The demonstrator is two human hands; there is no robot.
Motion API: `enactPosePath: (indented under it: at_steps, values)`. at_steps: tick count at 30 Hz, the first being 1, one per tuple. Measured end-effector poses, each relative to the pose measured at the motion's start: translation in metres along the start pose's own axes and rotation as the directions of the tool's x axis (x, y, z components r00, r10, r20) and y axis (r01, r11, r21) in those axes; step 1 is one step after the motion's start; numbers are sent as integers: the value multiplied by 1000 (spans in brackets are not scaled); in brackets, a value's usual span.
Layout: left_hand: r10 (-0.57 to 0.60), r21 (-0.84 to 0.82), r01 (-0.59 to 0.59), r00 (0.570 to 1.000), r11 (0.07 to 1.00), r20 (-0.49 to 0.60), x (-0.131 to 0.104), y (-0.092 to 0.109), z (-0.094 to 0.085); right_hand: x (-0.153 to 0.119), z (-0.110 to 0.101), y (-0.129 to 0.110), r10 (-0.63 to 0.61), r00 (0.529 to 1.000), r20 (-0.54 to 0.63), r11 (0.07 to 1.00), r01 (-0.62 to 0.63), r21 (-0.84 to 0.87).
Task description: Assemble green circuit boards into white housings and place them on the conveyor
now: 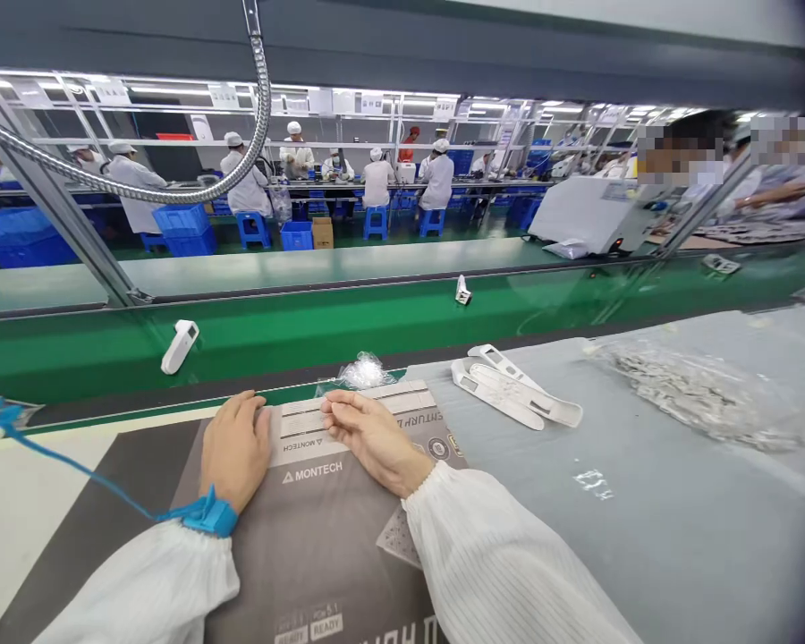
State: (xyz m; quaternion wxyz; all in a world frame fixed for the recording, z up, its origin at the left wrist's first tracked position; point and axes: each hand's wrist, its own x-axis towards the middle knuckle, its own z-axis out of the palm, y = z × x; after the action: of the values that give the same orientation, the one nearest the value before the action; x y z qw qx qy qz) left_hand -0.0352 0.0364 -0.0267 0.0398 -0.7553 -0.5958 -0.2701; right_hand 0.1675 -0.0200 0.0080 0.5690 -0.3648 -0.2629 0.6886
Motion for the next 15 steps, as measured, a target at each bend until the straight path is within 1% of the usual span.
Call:
enactPosePath:
  at_steps: [2, 3, 4, 5, 6, 7, 8, 9, 10, 11, 12, 13, 15]
  values:
    - [-10, -3, 10, 1000, 1000, 11, 0, 0, -1, -3, -7, -12, -31, 999, -44, 984, 23, -177]
    - [-17, -3, 17, 1000, 1000, 18, 0, 0, -2, -5, -14, -22, -78, 994, -72, 954, 53, -295]
    - [-23, -3, 23, 999, 1000, 25, 1, 1, -2, -6, -24, -35, -147, 984, -98, 902, 93, -421]
    - [-29, -2, 29, 999, 1000, 32, 1, 2, -3, -8, -37, -50, -235, 964, -125, 818, 126, -562]
    - [-35, -2, 35, 999, 999, 37, 1, 3, -4, -11, -52, -67, -322, 936, -144, 715, 140, -685]
    - [-42, -1, 42, 998, 999, 43, 1, 4, -5, -13, -69, -86, -416, 893, -168, 585, 122, -802]
    - [-49, -1, 49, 997, 999, 52, 1, 5, -5, -16, -88, -106, -500, 844, -193, 419, 41, -907]
    - [-58, -1, 58, 996, 998, 61, 1, 6, -6, -18, -107, -126, -540, 810, -227, 347, -31, -937]
    - [-67, 0, 67, 995, 998, 68, 1, 6, -6, -21, -125, -144, -572, 779, -256, 298, -93, -950]
    - [-73, 0, 73, 995, 997, 75, 1, 7, -7, -24, -141, -161, -586, 762, -277, 245, -160, -956]
    - [-76, -1, 76, 994, 997, 77, 1, 7, -7, -26, -156, -174, -578, 760, -297, 199, -222, -955]
    - [-74, -1, 74, 994, 997, 76, 1, 7, -7, -28, -168, -183, -554, 771, -314, 157, -274, -949]
    - [-68, -1, 68, 995, 998, 67, 0, 7, -6, -32, -185, -192, -474, 812, -341, 81, -345, -935]
